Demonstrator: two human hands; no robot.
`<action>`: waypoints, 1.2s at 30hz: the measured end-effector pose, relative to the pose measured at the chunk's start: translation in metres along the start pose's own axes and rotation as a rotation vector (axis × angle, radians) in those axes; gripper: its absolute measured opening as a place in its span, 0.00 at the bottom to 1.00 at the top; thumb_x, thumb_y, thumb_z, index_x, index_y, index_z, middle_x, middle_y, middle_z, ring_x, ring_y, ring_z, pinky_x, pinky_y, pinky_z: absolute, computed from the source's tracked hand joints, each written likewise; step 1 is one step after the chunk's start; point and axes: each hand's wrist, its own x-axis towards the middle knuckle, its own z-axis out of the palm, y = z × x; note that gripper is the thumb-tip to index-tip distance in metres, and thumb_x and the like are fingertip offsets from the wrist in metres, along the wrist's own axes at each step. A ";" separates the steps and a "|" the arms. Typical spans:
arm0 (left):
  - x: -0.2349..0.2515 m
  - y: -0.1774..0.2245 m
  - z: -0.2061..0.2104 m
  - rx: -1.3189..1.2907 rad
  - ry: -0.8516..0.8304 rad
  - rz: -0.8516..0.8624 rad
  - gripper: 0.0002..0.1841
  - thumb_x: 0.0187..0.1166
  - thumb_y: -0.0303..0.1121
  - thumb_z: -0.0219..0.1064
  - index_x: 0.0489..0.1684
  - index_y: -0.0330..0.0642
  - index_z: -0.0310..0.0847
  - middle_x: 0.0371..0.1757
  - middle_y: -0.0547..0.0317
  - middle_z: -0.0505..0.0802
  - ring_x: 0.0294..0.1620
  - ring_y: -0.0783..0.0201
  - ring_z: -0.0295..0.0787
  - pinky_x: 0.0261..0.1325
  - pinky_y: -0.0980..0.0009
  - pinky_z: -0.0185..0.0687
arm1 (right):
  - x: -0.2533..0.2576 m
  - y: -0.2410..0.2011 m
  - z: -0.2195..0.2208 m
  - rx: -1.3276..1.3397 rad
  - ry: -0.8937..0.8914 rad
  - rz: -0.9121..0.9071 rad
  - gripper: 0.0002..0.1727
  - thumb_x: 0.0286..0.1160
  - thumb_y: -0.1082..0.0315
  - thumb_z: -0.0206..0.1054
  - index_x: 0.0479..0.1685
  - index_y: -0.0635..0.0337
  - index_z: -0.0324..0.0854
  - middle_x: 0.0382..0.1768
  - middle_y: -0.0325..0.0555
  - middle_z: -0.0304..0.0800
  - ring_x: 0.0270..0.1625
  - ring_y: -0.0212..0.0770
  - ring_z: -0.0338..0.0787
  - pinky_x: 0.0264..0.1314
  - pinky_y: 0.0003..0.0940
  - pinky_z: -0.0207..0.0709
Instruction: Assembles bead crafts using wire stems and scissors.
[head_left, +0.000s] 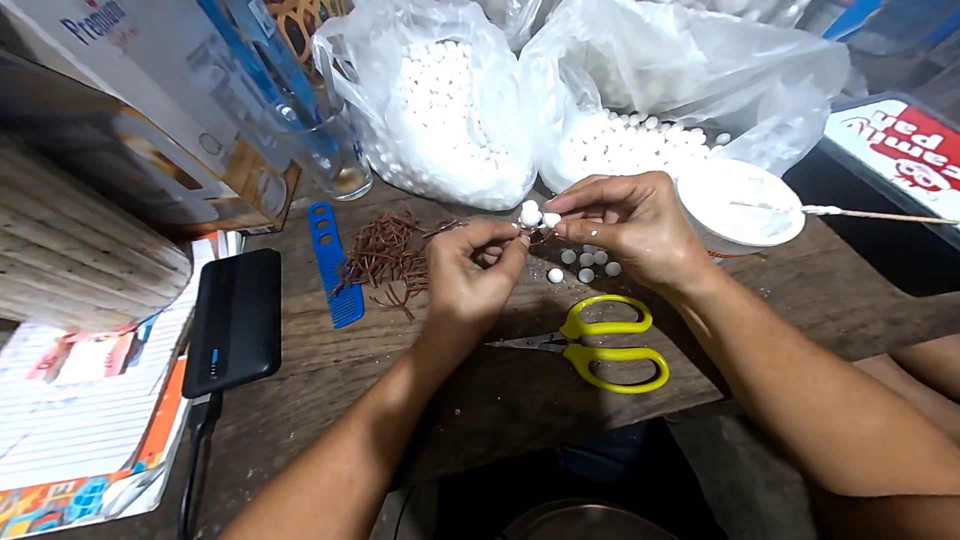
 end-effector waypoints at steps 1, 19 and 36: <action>0.000 0.000 0.000 -0.001 0.002 0.001 0.03 0.70 0.17 0.70 0.34 0.30 0.89 0.31 0.62 0.91 0.28 0.85 0.83 0.34 0.89 0.81 | 0.000 -0.001 0.000 0.001 -0.003 0.014 0.12 0.60 0.87 0.72 0.43 0.68 0.91 0.45 0.40 0.94 0.44 0.24 0.93 0.53 0.19 0.89; -0.002 0.000 0.000 0.037 -0.028 0.011 0.03 0.70 0.18 0.69 0.34 0.31 0.89 0.31 0.63 0.91 0.27 0.84 0.83 0.32 0.88 0.80 | -0.002 -0.001 0.006 0.041 0.010 0.084 0.11 0.60 0.87 0.74 0.41 0.66 0.90 0.37 0.38 0.95 0.34 0.26 0.93 0.44 0.21 0.91; 0.007 0.012 -0.005 -0.360 0.047 -0.351 0.08 0.78 0.16 0.66 0.40 0.40 0.87 0.35 0.65 0.97 0.35 0.71 0.95 0.44 0.74 0.93 | -0.006 -0.013 0.010 -0.054 0.116 0.044 0.12 0.74 0.78 0.69 0.56 0.64 0.85 0.43 0.38 0.91 0.32 0.24 0.89 0.38 0.20 0.88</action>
